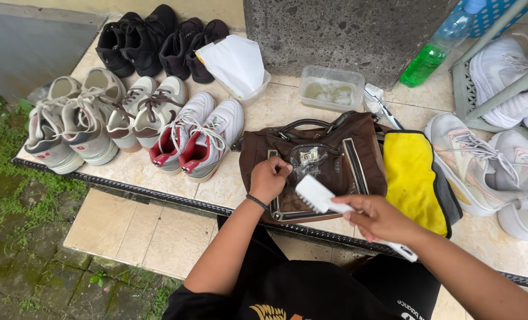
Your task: Cleaning a brown bag using a brush and cleaning solution followed by wiping with a cloth
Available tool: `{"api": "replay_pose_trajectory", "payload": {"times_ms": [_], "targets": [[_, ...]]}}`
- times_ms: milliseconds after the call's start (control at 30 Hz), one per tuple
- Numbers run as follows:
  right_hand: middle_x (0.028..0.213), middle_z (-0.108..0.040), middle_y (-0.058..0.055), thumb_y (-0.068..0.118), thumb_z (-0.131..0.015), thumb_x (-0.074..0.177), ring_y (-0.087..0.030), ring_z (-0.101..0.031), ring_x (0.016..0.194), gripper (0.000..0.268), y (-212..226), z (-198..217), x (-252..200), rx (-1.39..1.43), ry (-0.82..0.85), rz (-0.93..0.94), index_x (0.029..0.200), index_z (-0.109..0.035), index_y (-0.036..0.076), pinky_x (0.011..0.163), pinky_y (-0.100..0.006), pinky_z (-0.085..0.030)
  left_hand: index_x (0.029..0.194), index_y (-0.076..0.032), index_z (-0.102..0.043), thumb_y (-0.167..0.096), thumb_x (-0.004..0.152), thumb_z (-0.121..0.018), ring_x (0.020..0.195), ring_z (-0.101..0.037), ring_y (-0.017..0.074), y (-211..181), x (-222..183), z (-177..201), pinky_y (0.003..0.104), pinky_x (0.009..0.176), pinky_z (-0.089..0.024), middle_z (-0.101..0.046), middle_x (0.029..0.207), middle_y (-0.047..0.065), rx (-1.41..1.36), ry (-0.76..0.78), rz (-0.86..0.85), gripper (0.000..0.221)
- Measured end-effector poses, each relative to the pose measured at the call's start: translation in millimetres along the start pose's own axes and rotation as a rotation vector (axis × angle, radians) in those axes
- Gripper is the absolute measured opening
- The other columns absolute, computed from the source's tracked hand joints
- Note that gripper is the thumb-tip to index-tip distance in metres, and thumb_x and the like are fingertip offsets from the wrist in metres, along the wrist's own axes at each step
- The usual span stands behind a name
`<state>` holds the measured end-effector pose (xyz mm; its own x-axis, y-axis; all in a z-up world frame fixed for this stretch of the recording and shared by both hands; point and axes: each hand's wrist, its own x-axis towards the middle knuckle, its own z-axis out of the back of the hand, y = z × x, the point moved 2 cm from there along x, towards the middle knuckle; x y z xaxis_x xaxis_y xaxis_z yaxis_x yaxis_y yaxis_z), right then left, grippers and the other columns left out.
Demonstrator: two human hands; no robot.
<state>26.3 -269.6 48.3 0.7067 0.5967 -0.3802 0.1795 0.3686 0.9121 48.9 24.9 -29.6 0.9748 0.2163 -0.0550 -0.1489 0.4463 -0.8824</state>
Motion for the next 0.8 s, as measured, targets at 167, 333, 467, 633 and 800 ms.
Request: {"api": "replay_pose_trajectory", "payload": {"times_ms": [167,333,467,633,800], "targets": [[0.075,-0.064,-0.018,-0.004,-0.050,0.094,-0.013,-0.057,0.035,0.048,-17.2,2.8,28.8,0.048,-0.002,0.177,0.142,-0.053,-0.004,0.026,-0.023,-0.045,0.084,-0.008,-0.074,-0.023,0.092,-0.071,0.068,-0.070,0.0321,-0.3,8.2,-0.6,0.038,0.060,-0.054,-0.068,0.062,0.016,0.016,0.030,-0.009,0.017],[0.073,-0.066,-0.016,-0.005,-0.052,0.092,-0.009,-0.055,0.034,0.049,14.3,13.3,0.9,-0.020,0.183,0.056,0.141,-0.054,-0.008,0.026,-0.020,-0.046,0.087,-0.008,-0.075,-0.023,0.091,-0.072,0.068,-0.069,0.0312,-14.8,5.9,12.5,0.037,0.061,-0.054,-0.066,0.061,0.017,-0.003,0.067,-0.014,0.016],[0.067,-0.064,-0.015,-0.001,-0.059,0.091,-0.012,-0.055,0.032,0.054,19.8,34.3,-0.9,-0.084,0.082,0.079,0.144,-0.049,-0.004,0.027,-0.023,-0.046,0.103,-0.011,-0.074,-0.029,0.091,-0.071,0.091,-0.069,0.0364,-29.1,23.6,26.1,0.045,0.079,-0.054,-0.073,0.094,0.016,0.079,0.033,-0.122,0.022],[0.073,-0.069,-0.015,0.002,-0.062,0.091,-0.016,-0.067,0.050,0.048,12.5,29.1,27.7,-0.135,-0.017,0.206,0.138,-0.059,0.001,0.043,-0.026,-0.055,0.130,-0.007,-0.066,-0.040,0.098,-0.065,0.123,-0.058,0.0421,-50.3,45.0,19.5,0.055,0.108,-0.042,-0.068,0.122,0.018,0.298,0.216,-0.150,0.046],[0.112,-0.081,-0.012,0.022,-0.066,0.091,-0.034,-0.075,0.109,0.041,34.0,3.3,26.6,-0.678,0.078,-0.009,0.132,-0.072,0.023,0.097,-0.048,-0.056,0.109,-0.014,-0.075,-0.035,0.099,-0.065,0.113,-0.067,0.0368,-32.4,69.9,3.7,0.055,0.113,-0.028,-0.077,0.104,0.010,0.383,0.315,-0.159,0.025]]}}
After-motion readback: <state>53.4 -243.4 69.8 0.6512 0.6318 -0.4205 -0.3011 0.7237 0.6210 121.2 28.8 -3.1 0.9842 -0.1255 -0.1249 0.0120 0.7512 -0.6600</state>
